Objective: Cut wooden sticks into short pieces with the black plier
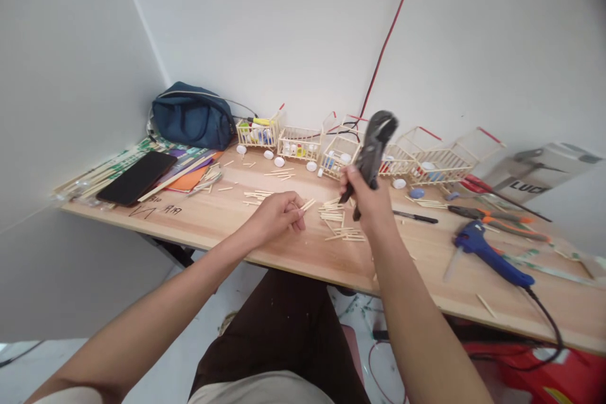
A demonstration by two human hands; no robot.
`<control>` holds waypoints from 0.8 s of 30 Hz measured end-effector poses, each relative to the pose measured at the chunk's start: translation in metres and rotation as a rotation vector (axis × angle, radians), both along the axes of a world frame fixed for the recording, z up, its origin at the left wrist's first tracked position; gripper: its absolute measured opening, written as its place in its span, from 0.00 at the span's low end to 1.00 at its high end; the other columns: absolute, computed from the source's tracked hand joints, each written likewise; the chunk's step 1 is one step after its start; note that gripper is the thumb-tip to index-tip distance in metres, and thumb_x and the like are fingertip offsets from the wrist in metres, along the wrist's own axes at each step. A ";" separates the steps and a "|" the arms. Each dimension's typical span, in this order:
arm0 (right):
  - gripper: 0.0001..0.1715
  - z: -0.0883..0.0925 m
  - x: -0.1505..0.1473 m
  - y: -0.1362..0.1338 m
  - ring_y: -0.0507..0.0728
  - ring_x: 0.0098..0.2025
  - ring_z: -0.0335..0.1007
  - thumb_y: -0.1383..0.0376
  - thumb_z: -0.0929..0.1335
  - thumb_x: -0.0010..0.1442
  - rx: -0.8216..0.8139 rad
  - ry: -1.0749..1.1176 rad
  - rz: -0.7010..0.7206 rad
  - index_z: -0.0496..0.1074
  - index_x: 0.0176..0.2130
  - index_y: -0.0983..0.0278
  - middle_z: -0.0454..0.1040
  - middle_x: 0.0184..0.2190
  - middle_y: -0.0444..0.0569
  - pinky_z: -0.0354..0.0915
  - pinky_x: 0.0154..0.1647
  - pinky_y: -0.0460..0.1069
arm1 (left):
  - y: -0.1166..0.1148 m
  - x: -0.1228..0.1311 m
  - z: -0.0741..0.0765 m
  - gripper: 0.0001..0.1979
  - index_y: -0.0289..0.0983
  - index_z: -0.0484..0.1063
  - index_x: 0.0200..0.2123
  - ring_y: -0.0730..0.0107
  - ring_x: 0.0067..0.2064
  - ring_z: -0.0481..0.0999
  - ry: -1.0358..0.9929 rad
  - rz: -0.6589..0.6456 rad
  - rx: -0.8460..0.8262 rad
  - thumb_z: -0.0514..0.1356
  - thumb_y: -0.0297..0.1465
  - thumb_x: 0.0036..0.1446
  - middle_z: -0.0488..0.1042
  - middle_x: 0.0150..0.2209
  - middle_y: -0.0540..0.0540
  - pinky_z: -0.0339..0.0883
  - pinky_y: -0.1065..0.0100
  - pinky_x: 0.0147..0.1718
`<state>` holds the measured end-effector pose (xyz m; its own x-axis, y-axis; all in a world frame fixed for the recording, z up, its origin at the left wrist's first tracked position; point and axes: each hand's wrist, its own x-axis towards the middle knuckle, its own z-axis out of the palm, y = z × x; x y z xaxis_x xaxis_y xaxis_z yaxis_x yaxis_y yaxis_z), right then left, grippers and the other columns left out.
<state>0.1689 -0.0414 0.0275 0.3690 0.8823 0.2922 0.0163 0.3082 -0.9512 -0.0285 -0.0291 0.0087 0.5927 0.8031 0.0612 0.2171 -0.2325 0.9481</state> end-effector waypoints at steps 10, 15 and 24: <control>0.19 -0.013 0.042 0.034 0.45 0.21 0.63 0.53 0.74 0.49 0.187 0.475 -0.180 0.70 0.30 0.65 0.67 0.21 0.38 0.64 0.21 0.42 | 0.039 0.061 -0.009 0.06 0.34 0.78 0.26 0.67 0.33 0.73 0.412 0.147 0.525 0.61 0.28 0.51 0.77 0.28 0.45 0.61 0.69 0.34; 0.18 -0.013 0.041 0.030 0.46 0.20 0.64 0.54 0.73 0.49 0.183 0.503 -0.174 0.70 0.32 0.65 0.68 0.21 0.38 0.64 0.21 0.42 | 0.039 0.071 -0.013 0.07 0.34 0.80 0.29 0.65 0.35 0.74 0.446 0.120 0.506 0.60 0.27 0.52 0.79 0.32 0.43 0.63 0.68 0.37; 0.17 -0.008 0.035 0.028 0.46 0.21 0.64 0.54 0.73 0.51 0.205 0.453 -0.130 0.69 0.30 0.64 0.66 0.21 0.38 0.64 0.23 0.43 | 0.034 0.071 -0.016 0.09 0.36 0.81 0.31 0.64 0.37 0.77 0.388 0.157 0.461 0.60 0.31 0.55 0.81 0.34 0.44 0.63 0.68 0.38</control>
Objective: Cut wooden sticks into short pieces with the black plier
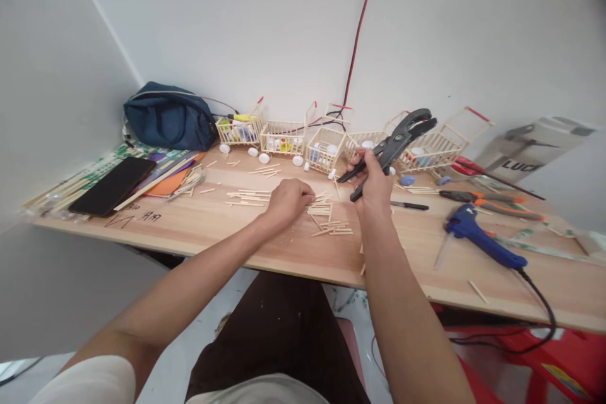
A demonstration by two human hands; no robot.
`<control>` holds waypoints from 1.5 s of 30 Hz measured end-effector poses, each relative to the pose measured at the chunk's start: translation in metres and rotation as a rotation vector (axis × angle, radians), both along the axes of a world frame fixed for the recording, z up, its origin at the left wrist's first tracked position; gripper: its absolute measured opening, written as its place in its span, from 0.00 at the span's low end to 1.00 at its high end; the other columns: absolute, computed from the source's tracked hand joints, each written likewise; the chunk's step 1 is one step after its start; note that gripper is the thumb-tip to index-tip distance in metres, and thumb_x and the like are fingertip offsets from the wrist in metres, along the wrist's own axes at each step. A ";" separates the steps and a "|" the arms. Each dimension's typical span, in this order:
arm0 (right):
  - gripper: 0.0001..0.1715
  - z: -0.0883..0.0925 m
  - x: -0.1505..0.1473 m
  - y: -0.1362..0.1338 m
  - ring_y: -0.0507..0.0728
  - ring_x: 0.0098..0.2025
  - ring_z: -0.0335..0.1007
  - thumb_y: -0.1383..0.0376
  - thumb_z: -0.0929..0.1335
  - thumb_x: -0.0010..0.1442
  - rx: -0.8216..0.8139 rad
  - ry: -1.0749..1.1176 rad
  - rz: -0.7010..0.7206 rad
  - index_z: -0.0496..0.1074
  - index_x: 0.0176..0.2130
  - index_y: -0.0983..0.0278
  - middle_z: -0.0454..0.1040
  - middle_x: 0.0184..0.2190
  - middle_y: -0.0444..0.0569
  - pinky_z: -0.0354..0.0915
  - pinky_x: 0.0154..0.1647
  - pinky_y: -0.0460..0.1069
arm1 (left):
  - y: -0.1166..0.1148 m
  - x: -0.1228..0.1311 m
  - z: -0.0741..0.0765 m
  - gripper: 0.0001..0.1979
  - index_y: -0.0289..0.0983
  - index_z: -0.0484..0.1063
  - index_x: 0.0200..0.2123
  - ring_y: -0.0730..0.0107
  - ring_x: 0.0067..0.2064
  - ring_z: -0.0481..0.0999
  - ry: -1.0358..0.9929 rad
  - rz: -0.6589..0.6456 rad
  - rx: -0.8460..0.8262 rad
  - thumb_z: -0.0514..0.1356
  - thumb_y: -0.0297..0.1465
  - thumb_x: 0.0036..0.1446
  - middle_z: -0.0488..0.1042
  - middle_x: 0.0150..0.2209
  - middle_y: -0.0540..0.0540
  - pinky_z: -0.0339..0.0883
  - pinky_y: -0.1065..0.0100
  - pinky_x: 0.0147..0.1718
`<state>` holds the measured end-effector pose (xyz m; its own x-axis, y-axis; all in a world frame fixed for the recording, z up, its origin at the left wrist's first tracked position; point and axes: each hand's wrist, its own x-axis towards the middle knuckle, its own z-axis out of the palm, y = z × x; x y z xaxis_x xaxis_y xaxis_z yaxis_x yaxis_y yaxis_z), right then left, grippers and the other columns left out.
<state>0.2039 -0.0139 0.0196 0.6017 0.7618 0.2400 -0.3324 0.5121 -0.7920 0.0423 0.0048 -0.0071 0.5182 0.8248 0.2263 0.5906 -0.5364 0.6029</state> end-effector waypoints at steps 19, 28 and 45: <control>0.18 -0.005 -0.006 -0.001 0.47 0.20 0.64 0.56 0.75 0.47 0.008 -0.003 0.058 0.73 0.30 0.67 0.68 0.20 0.41 0.65 0.21 0.43 | 0.049 -0.125 0.023 0.02 0.33 0.79 0.24 0.73 0.25 0.68 0.145 0.189 0.032 0.65 0.25 0.44 0.75 0.21 0.48 0.55 0.72 0.28; 0.23 -0.010 -0.007 0.000 0.48 0.22 0.65 0.52 0.77 0.43 0.009 -0.031 0.081 0.74 0.31 0.67 0.69 0.21 0.41 0.67 0.22 0.44 | 0.060 -0.120 0.022 0.06 0.33 0.76 0.24 0.70 0.28 0.68 0.376 0.058 0.066 0.59 0.21 0.43 0.73 0.24 0.47 0.53 0.70 0.28; 0.23 -0.012 -0.034 -0.010 0.51 0.26 0.64 0.49 0.73 0.50 -0.186 -0.475 0.446 0.74 0.38 0.64 0.66 0.23 0.41 0.64 0.28 0.48 | 0.009 -0.083 0.025 0.23 0.33 0.67 0.31 0.76 0.26 0.74 -0.732 -0.074 -0.879 0.75 0.35 0.35 0.79 0.27 0.44 0.63 0.74 0.28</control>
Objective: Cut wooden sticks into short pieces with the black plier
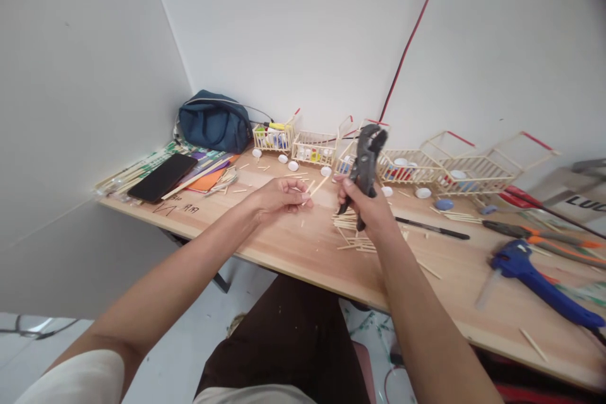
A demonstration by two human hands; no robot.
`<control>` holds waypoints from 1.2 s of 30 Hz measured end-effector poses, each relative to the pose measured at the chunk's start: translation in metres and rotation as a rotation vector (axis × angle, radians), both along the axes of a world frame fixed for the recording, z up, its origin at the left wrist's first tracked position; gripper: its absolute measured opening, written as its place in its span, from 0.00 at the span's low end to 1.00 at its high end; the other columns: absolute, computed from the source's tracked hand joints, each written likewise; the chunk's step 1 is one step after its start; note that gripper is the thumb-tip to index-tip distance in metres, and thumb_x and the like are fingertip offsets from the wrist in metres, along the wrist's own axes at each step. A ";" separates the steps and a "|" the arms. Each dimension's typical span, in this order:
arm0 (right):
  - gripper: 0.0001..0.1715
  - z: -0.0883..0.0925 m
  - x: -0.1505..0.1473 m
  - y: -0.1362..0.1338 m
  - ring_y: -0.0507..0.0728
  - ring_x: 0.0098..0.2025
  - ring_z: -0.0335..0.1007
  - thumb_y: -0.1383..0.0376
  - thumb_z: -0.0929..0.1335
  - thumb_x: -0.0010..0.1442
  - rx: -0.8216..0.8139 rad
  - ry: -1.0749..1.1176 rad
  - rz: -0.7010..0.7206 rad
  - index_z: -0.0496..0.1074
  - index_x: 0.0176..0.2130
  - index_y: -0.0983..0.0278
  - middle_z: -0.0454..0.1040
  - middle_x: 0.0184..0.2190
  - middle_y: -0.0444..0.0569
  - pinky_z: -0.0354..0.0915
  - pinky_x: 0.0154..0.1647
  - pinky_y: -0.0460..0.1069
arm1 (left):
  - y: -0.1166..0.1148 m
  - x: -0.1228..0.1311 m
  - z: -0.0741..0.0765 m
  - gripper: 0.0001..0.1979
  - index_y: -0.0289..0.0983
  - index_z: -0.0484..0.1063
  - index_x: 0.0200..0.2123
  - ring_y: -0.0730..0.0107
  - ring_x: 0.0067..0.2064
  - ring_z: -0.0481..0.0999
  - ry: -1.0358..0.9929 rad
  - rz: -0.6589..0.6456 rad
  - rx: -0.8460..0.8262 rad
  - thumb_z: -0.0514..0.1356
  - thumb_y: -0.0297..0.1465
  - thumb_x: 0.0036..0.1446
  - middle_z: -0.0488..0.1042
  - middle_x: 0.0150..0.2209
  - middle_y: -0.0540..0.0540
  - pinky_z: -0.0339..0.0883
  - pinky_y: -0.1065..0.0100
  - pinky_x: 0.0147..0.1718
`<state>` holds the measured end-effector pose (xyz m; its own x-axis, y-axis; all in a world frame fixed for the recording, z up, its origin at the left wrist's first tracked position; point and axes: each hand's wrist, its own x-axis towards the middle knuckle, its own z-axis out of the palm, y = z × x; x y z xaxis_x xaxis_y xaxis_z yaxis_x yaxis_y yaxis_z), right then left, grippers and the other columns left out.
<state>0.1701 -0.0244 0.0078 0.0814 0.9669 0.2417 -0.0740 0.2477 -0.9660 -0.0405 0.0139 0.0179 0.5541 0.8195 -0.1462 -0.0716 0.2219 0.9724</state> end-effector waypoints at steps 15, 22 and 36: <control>0.20 -0.001 -0.005 -0.005 0.52 0.28 0.65 0.50 0.72 0.51 -0.024 -0.145 0.048 0.69 0.28 0.63 0.69 0.24 0.44 0.63 0.32 0.50 | -0.019 0.015 0.000 0.18 0.29 0.78 0.38 0.71 0.34 0.78 -0.074 -0.169 -0.137 0.71 0.35 0.46 0.81 0.36 0.38 0.66 0.73 0.32; 0.23 -0.001 -0.005 -0.005 0.52 0.27 0.65 0.47 0.72 0.50 -0.029 -0.204 0.030 0.68 0.25 0.64 0.69 0.22 0.44 0.63 0.31 0.49 | -0.023 0.014 0.000 0.16 0.30 0.77 0.43 0.67 0.38 0.80 -0.078 -0.221 -0.137 0.66 0.35 0.54 0.80 0.40 0.34 0.66 0.72 0.35; 0.24 -0.001 -0.010 -0.007 0.51 0.25 0.63 0.46 0.72 0.50 -0.031 -0.211 0.001 0.67 0.24 0.64 0.69 0.21 0.43 0.62 0.29 0.48 | -0.028 0.020 0.003 0.21 0.30 0.75 0.40 0.63 0.40 0.80 -0.061 -0.249 -0.100 0.70 0.39 0.47 0.80 0.39 0.34 0.65 0.69 0.38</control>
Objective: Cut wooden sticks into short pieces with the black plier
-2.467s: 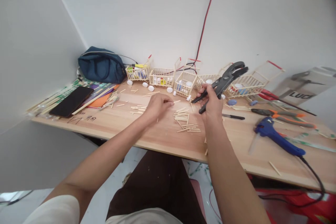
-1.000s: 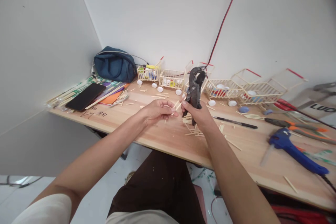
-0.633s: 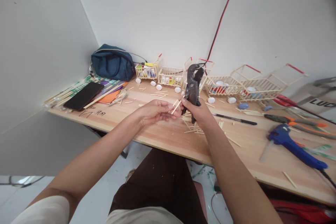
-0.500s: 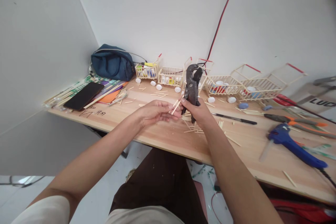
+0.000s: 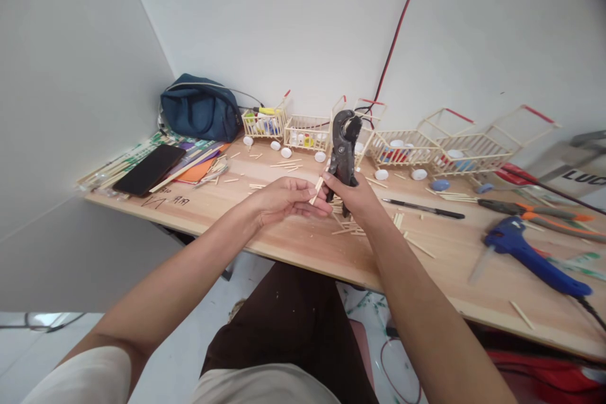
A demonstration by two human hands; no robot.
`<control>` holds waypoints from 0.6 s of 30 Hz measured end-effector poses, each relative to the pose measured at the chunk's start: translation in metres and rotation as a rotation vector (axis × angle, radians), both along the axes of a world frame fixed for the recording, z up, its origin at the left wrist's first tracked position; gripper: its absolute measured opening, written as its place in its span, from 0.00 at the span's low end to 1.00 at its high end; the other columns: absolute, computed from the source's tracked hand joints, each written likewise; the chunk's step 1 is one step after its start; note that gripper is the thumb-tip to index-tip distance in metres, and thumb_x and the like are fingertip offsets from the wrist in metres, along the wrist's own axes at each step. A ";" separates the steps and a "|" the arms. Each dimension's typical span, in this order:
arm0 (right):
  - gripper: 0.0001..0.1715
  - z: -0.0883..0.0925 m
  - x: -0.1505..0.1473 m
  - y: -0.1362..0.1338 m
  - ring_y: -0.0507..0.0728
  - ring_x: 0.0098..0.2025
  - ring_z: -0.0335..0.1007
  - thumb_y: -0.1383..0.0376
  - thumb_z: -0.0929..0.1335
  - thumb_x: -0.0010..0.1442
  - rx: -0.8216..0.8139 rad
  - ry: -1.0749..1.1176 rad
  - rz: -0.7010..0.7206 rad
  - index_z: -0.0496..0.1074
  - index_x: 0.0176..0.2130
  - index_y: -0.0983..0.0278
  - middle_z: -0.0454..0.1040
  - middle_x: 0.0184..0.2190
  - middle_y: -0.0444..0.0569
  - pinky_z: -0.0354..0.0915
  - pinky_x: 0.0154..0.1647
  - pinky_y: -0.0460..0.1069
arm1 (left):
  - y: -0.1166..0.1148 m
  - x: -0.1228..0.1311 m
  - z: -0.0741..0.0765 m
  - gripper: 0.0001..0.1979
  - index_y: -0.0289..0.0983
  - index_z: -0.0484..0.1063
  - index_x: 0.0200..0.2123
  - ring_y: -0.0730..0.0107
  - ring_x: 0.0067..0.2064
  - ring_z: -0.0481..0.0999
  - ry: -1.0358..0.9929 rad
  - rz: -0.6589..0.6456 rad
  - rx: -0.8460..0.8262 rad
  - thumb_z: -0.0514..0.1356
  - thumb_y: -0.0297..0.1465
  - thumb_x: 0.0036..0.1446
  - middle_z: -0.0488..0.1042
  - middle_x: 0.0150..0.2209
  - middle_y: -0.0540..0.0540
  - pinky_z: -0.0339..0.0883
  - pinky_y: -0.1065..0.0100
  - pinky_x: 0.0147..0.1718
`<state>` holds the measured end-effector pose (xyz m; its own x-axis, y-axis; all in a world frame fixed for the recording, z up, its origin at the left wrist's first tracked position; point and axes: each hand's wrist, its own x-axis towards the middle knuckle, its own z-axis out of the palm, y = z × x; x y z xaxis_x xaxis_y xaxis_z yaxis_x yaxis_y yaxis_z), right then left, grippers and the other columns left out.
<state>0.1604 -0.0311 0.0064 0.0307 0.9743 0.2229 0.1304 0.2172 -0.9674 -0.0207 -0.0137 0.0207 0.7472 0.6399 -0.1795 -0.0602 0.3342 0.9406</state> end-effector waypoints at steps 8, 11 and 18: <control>0.23 0.001 -0.002 0.000 0.52 0.25 0.65 0.47 0.72 0.49 -0.020 -0.014 0.039 0.69 0.26 0.64 0.71 0.22 0.44 0.62 0.29 0.48 | -0.004 0.003 0.000 0.21 0.29 0.75 0.36 0.64 0.36 0.80 0.088 0.113 0.235 0.68 0.42 0.49 0.81 0.34 0.36 0.64 0.70 0.35; 0.22 -0.001 -0.001 0.001 0.53 0.26 0.66 0.48 0.73 0.48 -0.021 -0.037 0.040 0.71 0.29 0.63 0.72 0.22 0.44 0.63 0.29 0.48 | -0.005 0.006 -0.002 0.18 0.29 0.75 0.34 0.64 0.34 0.80 0.118 0.152 0.305 0.66 0.40 0.51 0.81 0.33 0.36 0.64 0.71 0.33; 0.21 -0.004 -0.001 0.001 0.52 0.27 0.65 0.51 0.75 0.45 -0.049 0.040 0.028 0.71 0.30 0.63 0.71 0.23 0.43 0.62 0.30 0.48 | -0.002 0.008 -0.007 0.18 0.29 0.75 0.32 0.65 0.34 0.80 0.123 0.169 0.347 0.66 0.41 0.51 0.81 0.31 0.37 0.64 0.71 0.33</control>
